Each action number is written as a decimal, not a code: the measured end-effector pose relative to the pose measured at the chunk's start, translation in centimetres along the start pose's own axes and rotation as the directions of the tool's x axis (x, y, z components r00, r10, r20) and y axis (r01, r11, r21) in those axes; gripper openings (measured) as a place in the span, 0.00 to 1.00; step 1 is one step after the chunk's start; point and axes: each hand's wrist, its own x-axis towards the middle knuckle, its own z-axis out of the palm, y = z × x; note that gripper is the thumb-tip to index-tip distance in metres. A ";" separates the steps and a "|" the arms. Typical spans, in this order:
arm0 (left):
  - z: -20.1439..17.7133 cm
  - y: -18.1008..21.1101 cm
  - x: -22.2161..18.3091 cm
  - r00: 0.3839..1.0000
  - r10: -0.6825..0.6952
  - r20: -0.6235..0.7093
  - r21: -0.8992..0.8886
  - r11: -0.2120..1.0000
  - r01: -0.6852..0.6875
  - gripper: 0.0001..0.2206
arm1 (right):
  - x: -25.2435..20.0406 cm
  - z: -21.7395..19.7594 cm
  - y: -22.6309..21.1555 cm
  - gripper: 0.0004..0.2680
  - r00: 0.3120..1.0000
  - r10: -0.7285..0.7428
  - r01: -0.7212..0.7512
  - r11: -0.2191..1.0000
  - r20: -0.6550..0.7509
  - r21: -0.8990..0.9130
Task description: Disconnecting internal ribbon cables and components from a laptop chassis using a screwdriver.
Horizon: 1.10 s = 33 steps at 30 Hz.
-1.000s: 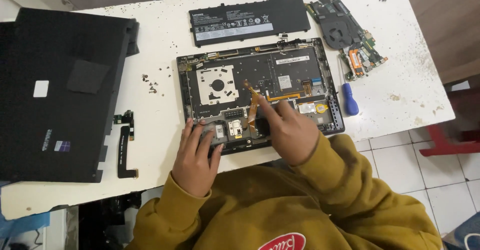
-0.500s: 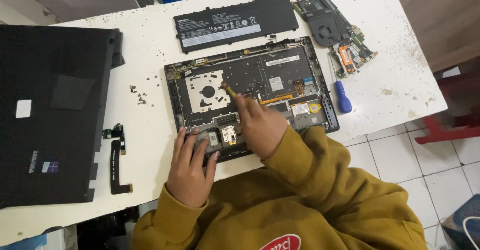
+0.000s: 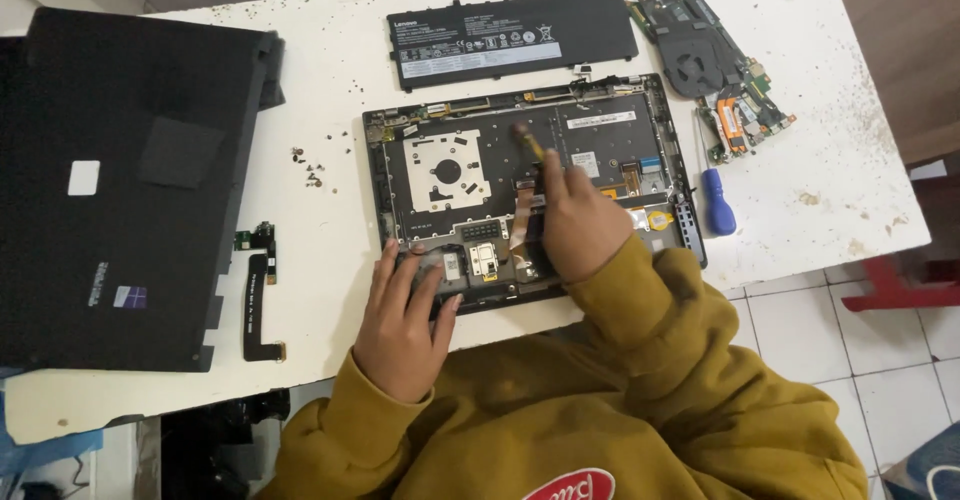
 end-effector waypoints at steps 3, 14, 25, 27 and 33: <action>0.1 -0.2 0.1 1.000 0.028 -0.006 0.019 0.999 -0.028 0.15 | -0.8 -1.9 -1.0 0.25 0.989 -0.113 0.106 0.992 0.095 0.072; 0.5 0.2 -0.2 0.999 -0.046 -0.011 0.058 0.997 0.047 0.16 | 0.4 -1.6 -3.0 0.24 0.969 -0.195 0.173 0.974 -0.149 -0.147; 0.1 -0.1 -0.1 1.000 0.017 0.019 0.024 1.000 -0.018 0.15 | 1.6 0.3 -2.4 0.29 0.969 -0.242 0.230 0.958 0.054 0.169; 0.1 -0.1 -0.1 1.000 0.016 -0.004 0.024 1.000 -0.015 0.15 | 3.0 -1.5 -1.8 0.26 0.981 0.028 -0.046 0.995 0.192 0.089; -0.1 -0.1 0.0 1.000 0.011 0.008 0.021 1.000 -0.011 0.15 | 1.3 -2.6 -3.4 0.28 0.956 -0.163 0.136 0.983 0.244 0.123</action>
